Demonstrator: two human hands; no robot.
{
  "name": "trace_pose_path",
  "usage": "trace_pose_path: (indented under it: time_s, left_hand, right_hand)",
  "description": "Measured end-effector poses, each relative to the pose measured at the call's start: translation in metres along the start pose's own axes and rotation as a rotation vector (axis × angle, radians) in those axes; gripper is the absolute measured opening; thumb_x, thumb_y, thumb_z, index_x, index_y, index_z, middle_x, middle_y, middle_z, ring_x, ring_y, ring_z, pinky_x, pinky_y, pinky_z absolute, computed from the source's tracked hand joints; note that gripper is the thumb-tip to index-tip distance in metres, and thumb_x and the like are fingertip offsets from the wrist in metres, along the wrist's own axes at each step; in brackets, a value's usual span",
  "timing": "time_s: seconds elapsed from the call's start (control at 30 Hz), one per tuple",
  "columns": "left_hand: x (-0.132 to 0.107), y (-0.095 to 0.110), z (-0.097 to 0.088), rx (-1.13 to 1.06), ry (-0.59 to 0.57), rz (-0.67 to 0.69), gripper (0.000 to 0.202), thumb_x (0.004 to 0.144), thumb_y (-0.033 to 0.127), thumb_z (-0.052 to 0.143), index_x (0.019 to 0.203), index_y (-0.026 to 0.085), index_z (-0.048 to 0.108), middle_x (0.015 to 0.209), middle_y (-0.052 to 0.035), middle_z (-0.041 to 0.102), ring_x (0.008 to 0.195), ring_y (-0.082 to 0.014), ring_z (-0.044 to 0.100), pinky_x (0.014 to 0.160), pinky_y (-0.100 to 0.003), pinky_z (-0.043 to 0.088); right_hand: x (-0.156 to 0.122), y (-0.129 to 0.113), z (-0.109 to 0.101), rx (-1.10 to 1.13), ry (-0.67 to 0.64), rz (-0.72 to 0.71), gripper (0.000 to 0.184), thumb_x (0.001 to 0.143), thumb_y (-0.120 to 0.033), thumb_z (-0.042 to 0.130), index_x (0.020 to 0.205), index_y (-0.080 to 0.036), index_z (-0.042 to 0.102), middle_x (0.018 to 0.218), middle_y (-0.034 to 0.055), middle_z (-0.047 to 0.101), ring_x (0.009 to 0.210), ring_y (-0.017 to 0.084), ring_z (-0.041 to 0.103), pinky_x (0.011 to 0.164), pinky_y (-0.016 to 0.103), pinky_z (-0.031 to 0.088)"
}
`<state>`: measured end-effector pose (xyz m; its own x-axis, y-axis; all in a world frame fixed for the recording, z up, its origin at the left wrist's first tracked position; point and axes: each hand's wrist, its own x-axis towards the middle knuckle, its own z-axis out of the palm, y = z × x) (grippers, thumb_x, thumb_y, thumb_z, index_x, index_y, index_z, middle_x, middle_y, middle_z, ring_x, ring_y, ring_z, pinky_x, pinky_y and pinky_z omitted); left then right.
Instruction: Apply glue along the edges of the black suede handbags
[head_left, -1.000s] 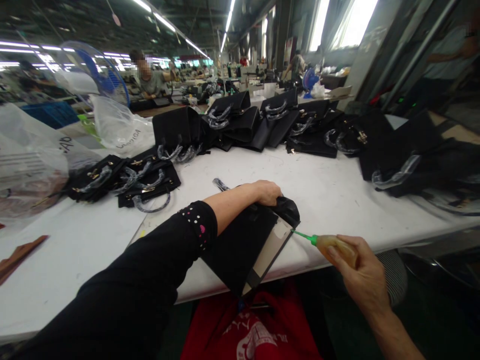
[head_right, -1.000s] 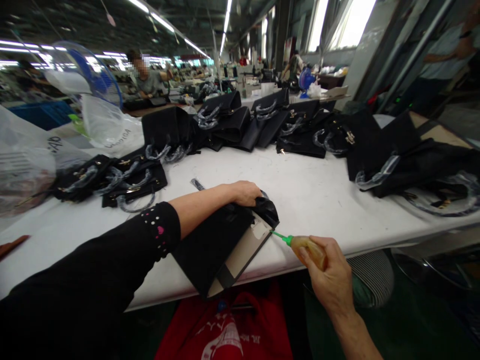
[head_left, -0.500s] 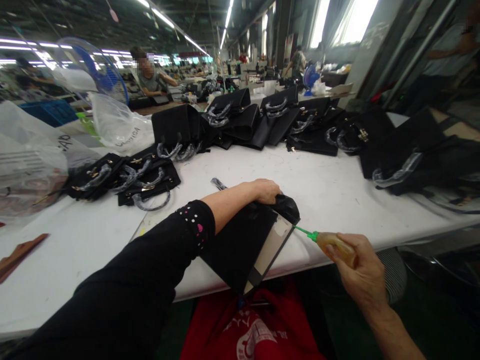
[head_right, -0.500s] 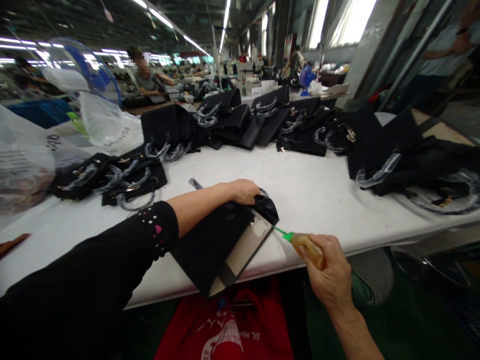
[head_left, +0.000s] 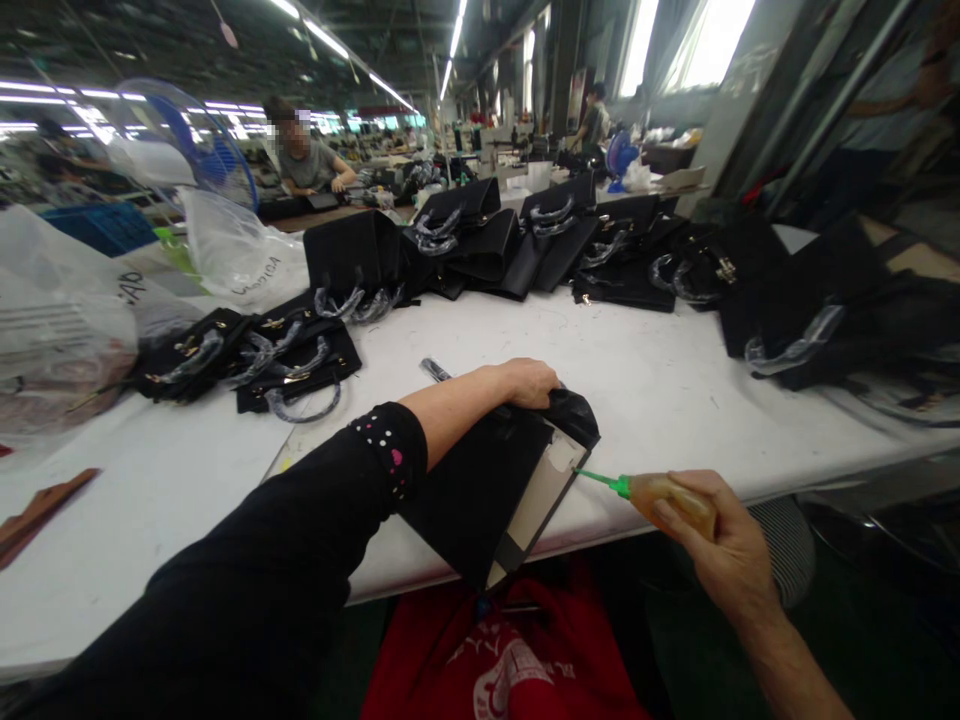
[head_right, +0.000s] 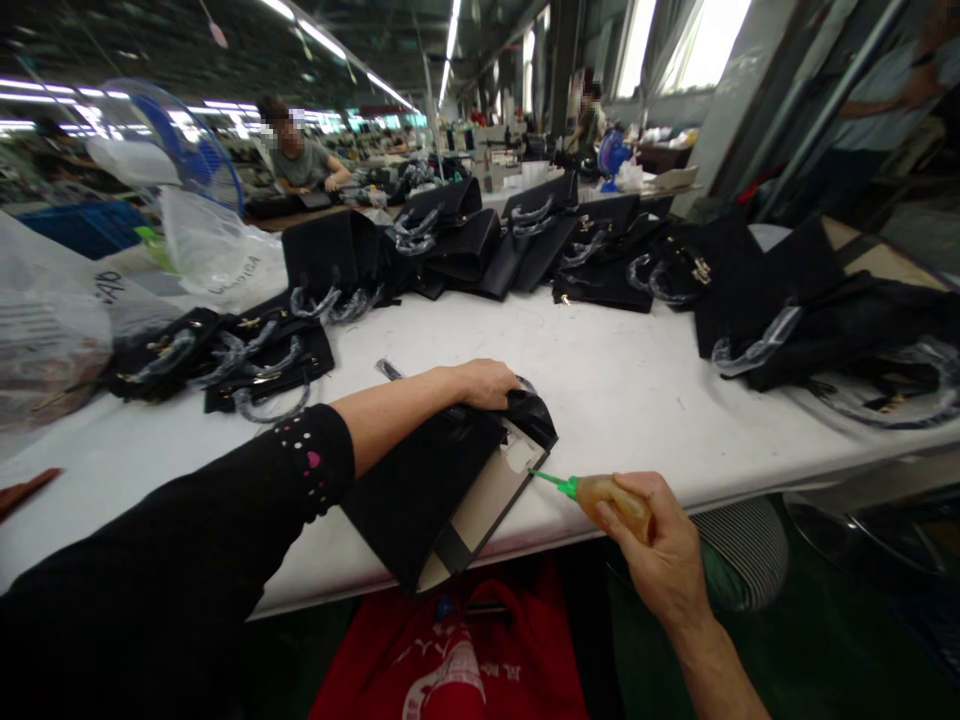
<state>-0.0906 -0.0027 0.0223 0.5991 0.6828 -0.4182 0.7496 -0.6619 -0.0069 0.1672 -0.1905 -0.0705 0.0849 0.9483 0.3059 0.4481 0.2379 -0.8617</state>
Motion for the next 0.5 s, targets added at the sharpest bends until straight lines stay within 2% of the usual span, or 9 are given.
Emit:
trace_pose_path:
  time_s: [0.17,0.33,0.47,0.5]
  left_hand:
    - [0.0001,-0.0007,0.0004,0.005,0.002,-0.005,0.037,0.082,0.027,0.053,0.113,0.025,0.073,0.112,-0.0092,0.075,0.099,-0.0238,0.069,0.078,-0.028,0.051]
    - [0.0016,-0.0011,0.0009,0.011,-0.006,-0.002,0.038,0.083,0.029,0.053,0.115,0.025,0.073,0.113,-0.0098,0.075,0.099,-0.0242,0.069,0.078,-0.028,0.050]
    - [0.0000,0.0000,-0.0002,0.012,-0.005,0.000,0.040,0.083,0.028,0.053,0.117,0.024,0.072,0.112,-0.0100,0.075,0.099,-0.0241,0.069,0.076,-0.028,0.050]
    - [-0.0008,0.0004,-0.0007,0.011,-0.005,0.000,0.039,0.083,0.028,0.053,0.117,0.024,0.072,0.112,-0.0097,0.075,0.098,-0.0237,0.069,0.076,-0.028,0.049]
  right_hand:
    - [-0.0020,0.0023,0.0006,-0.006,0.067,-0.085,0.028,0.086,-0.040,0.072,0.107,-0.024,0.063,0.102,0.0037,0.064,0.089,0.021,0.063,0.079,0.036,0.050]
    - [-0.0022,-0.0004,0.0003,0.048,-0.088,-0.161,0.021,0.090,-0.033,0.069,0.108,-0.025,0.063,0.101,0.0031,0.061,0.087,0.019,0.061,0.074,0.033,0.050]
    - [-0.0037,0.0030,0.0002,0.002,0.059,-0.222,0.026,0.087,-0.030,0.073,0.111,-0.025,0.063,0.105,0.0036,0.060,0.093,0.020,0.060,0.080,0.034,0.049]
    - [-0.0048,0.0042,-0.0001,-0.002,0.058,-0.222,0.026,0.087,-0.030,0.073,0.111,-0.025,0.063,0.105,0.0037,0.060,0.094,0.020,0.060,0.080,0.034,0.049]
